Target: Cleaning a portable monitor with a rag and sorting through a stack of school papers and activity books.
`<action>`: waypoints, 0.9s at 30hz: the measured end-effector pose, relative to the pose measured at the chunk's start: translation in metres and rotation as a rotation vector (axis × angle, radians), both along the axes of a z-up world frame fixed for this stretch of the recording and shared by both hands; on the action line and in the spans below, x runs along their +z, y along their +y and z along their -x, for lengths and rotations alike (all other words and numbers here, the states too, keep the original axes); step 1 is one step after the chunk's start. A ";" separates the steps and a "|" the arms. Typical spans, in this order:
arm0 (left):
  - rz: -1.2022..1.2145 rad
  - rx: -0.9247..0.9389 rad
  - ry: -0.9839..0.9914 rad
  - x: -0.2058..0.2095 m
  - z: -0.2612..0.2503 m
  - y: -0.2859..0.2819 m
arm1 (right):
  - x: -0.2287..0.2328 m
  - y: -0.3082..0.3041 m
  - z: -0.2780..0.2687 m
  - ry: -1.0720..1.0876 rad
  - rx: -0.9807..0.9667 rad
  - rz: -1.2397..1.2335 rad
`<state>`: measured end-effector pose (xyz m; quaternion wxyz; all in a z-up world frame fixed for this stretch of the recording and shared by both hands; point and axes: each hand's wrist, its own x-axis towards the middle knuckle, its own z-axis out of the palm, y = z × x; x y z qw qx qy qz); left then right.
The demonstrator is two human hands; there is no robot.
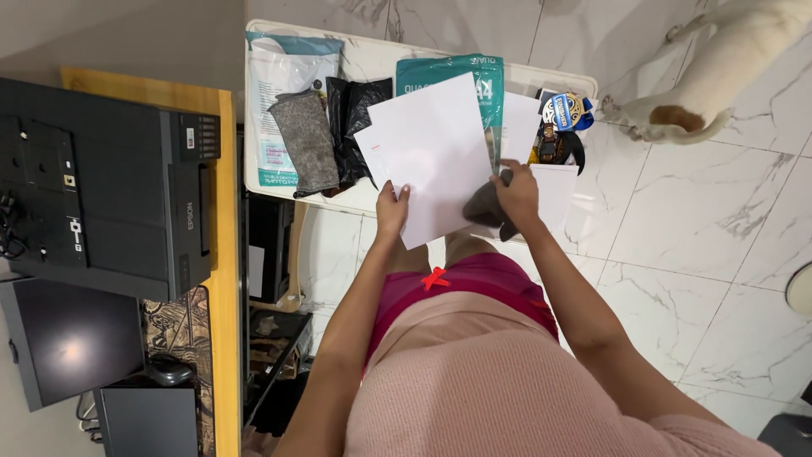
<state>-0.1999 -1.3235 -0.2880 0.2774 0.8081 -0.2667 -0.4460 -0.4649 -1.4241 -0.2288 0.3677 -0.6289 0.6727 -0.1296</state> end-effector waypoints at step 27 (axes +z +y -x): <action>0.117 0.060 0.268 -0.053 0.010 0.014 | -0.055 0.008 -0.118 -0.032 0.602 0.325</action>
